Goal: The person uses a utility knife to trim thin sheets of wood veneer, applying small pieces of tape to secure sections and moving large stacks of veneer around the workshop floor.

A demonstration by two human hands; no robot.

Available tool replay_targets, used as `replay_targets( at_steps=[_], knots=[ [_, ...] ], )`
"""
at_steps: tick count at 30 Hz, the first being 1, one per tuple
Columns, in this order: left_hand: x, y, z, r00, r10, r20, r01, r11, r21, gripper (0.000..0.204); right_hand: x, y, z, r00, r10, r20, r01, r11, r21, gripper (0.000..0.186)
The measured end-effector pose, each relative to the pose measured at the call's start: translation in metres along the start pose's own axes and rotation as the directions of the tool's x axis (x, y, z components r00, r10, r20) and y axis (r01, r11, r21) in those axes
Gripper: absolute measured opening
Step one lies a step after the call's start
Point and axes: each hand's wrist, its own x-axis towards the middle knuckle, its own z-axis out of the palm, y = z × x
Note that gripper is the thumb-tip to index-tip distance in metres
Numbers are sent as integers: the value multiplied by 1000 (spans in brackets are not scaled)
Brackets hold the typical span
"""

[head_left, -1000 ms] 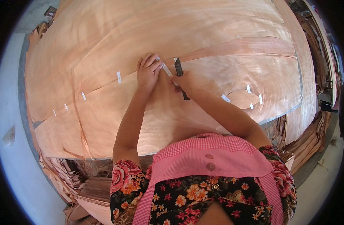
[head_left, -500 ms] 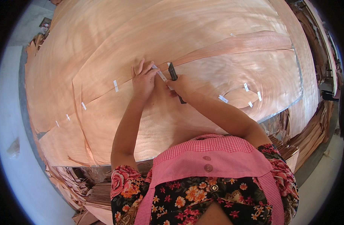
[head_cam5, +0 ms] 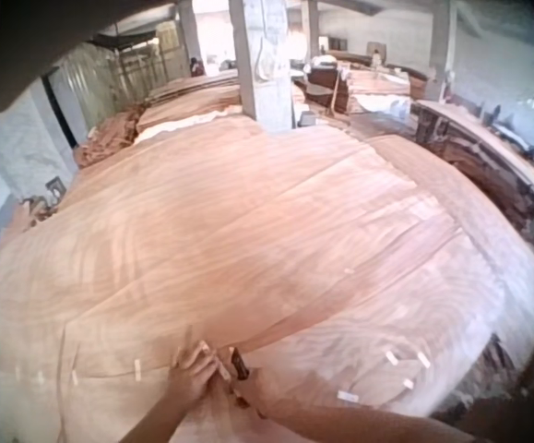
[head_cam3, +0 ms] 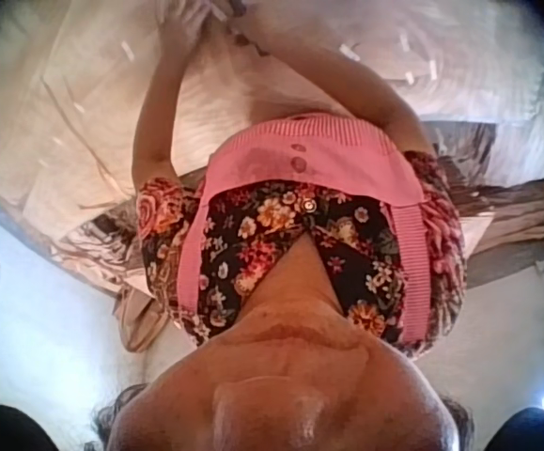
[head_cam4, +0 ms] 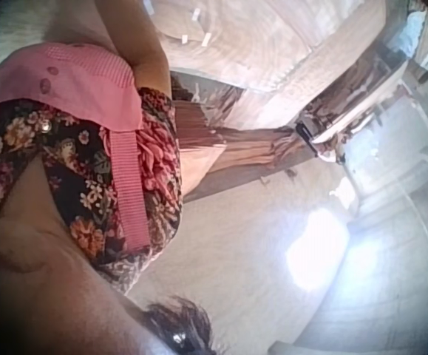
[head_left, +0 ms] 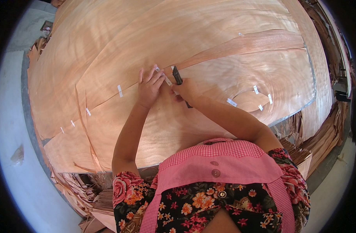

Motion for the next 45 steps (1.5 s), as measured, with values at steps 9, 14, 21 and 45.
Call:
replay_targets(
  at_steps=[9,14,21,45],
  knots=[
    [-8,-5,5,999,-20,28,21,999,-42,29,0,0,0,1000,-8,24,8,1000,20,15],
    [-6,-5,-21,967,53,249,-39,997,-60,37,-7,-15,1,998,-22,56,34,973,-226,15],
    [-15,-21,-9,967,26,254,13,988,-151,47,-15,-62,-93,968,-235,83,230,714,-661,16],
    [141,177,96,984,-122,131,135,986,-94,62,-39,25,-391,565,-807,172,331,31,-943,54]
  ],
)
